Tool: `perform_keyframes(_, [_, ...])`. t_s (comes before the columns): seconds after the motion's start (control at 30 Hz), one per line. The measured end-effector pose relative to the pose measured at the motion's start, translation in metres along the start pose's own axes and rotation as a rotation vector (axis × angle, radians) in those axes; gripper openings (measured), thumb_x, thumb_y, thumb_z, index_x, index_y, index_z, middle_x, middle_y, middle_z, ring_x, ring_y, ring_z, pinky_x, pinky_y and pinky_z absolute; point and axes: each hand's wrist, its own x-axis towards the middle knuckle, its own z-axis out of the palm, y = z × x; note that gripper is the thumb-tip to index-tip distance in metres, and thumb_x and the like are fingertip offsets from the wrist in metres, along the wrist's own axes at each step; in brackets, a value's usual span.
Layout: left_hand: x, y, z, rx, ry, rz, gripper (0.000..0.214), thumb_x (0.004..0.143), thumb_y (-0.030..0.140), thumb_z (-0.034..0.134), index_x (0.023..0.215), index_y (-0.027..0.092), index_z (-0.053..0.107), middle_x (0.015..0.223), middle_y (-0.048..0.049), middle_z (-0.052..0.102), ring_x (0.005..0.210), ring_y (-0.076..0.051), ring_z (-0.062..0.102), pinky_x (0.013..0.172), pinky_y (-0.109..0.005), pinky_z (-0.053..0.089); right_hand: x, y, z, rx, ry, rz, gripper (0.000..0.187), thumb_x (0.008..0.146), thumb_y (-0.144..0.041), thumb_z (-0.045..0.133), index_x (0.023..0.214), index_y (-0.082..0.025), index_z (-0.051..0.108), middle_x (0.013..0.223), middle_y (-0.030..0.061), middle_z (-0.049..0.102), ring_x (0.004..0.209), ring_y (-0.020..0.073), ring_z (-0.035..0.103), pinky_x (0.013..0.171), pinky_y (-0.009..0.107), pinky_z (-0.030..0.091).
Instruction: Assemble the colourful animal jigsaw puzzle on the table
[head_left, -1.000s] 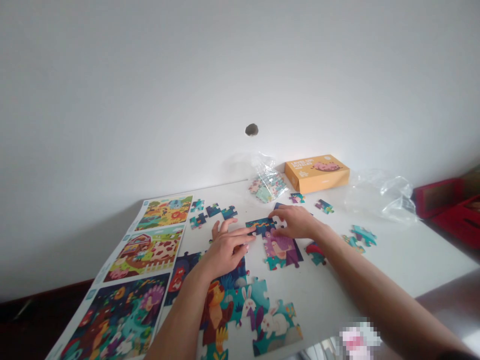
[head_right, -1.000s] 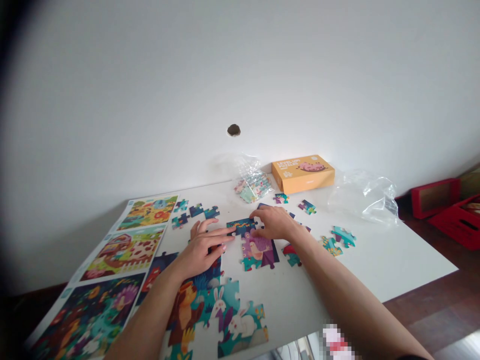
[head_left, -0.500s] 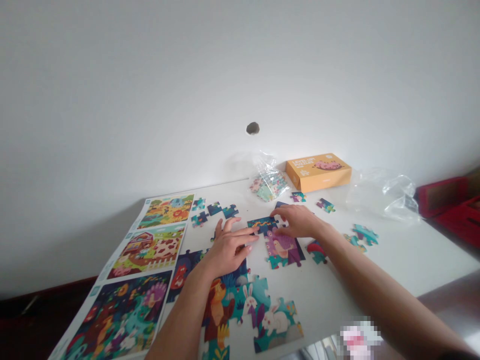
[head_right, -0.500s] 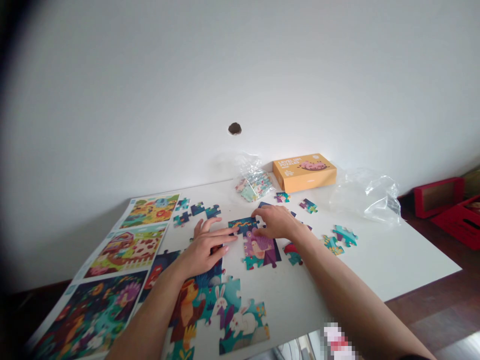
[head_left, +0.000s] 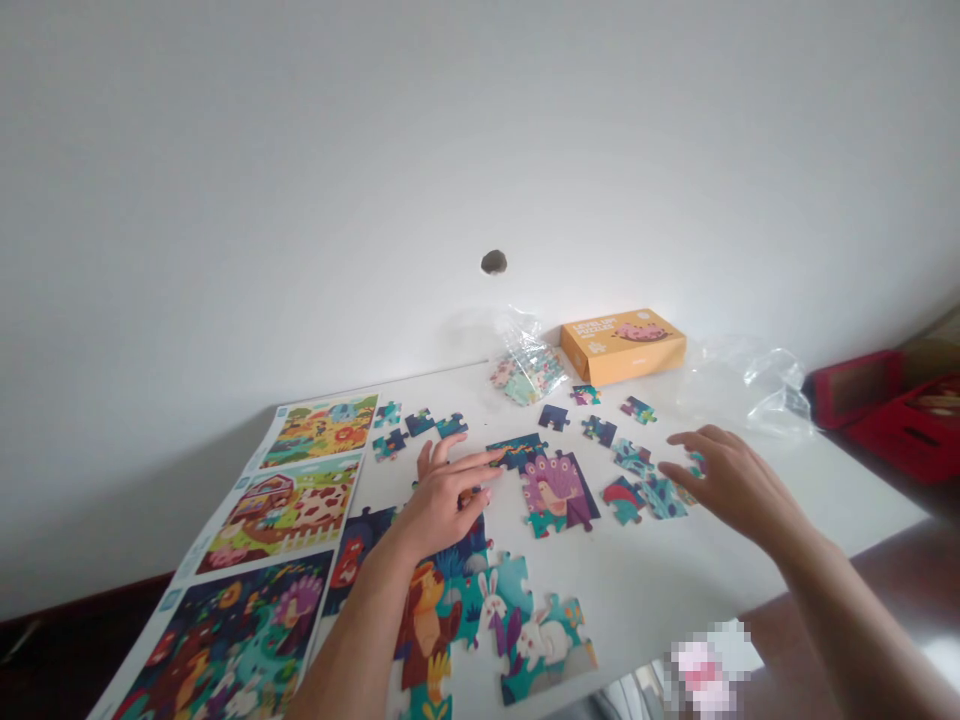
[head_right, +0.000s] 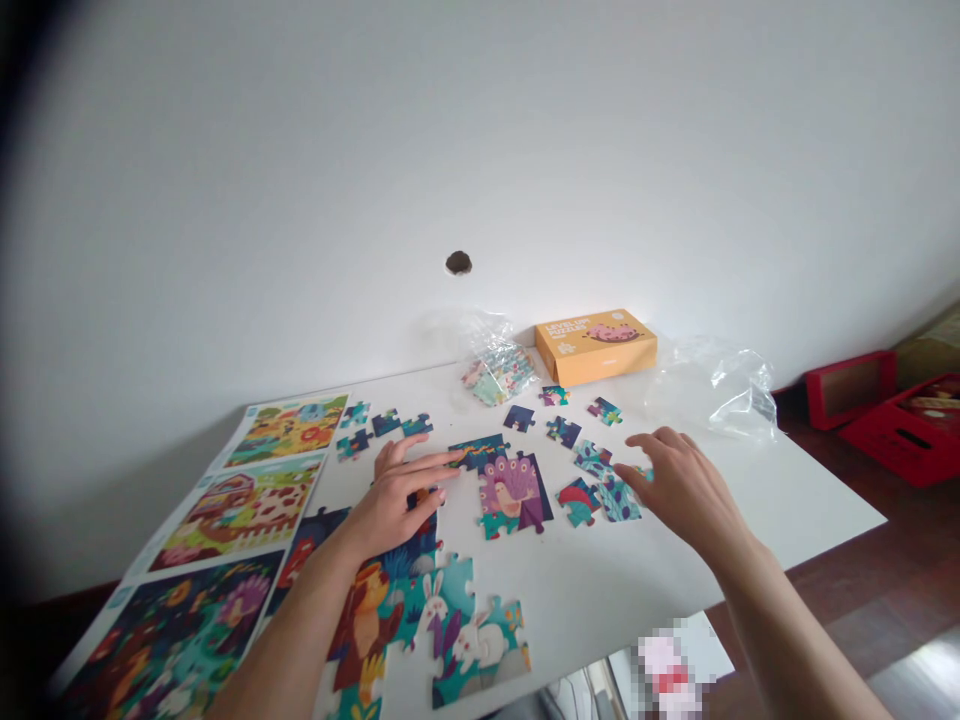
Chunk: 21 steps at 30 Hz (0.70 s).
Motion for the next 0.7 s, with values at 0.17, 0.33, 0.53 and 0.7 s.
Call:
perform_keyframes(0.17, [0.002, -0.002, 0.001, 0.000, 0.033, 0.003, 0.031, 0.092, 0.028, 0.057, 0.117, 0.036, 0.073, 0.133, 0.0014, 0.067, 0.140, -0.033, 0.040, 0.115, -0.067, 0.022, -0.061, 0.039, 0.035, -0.139, 0.157, 0.266, 0.071, 0.085, -0.075, 0.049, 0.139, -0.029, 0.056, 0.142, 0.0153, 0.053, 0.128, 0.0409, 0.051, 0.095, 0.058, 0.046])
perform_keyframes(0.33, [0.001, -0.007, 0.001, 0.004, 0.047, 0.004, 0.032, 0.092, 0.030, 0.059, 0.120, 0.037, 0.072, 0.134, 0.0024, 0.067, 0.139, -0.032, 0.042, 0.115, -0.064, 0.025, -0.078, 0.027, 0.044, -0.112, 0.128, 0.208, 0.061, 0.093, -0.066, 0.040, 0.142, -0.031, 0.051, 0.151, 0.0085, 0.049, 0.138, 0.0338, 0.045, 0.109, 0.055, 0.039])
perform_keyframes(0.53, [0.000, -0.007, 0.001, -0.004, 0.054, -0.001, 0.033, 0.092, 0.032, 0.059, 0.121, 0.039, 0.071, 0.133, 0.0028, 0.068, 0.139, -0.031, 0.042, 0.115, -0.063, 0.026, -0.071, 0.017, 0.040, -0.093, 0.142, 0.241, 0.056, 0.095, -0.063, 0.039, 0.138, -0.030, 0.055, 0.148, 0.0073, 0.053, 0.137, 0.0325, 0.046, 0.107, 0.055, 0.041])
perform_keyframes(0.7, [0.000, -0.008, 0.001, -0.008, 0.041, -0.015, 0.028, 0.091, 0.032, 0.060, 0.115, 0.038, 0.073, 0.133, 0.0045, 0.067, 0.141, -0.033, 0.041, 0.115, -0.064, 0.025, -0.071, 0.017, 0.040, -0.081, 0.152, 0.246, 0.053, 0.096, -0.062, 0.039, 0.136, -0.031, 0.056, 0.147, 0.0066, 0.054, 0.137, 0.0320, 0.047, 0.106, 0.054, 0.041])
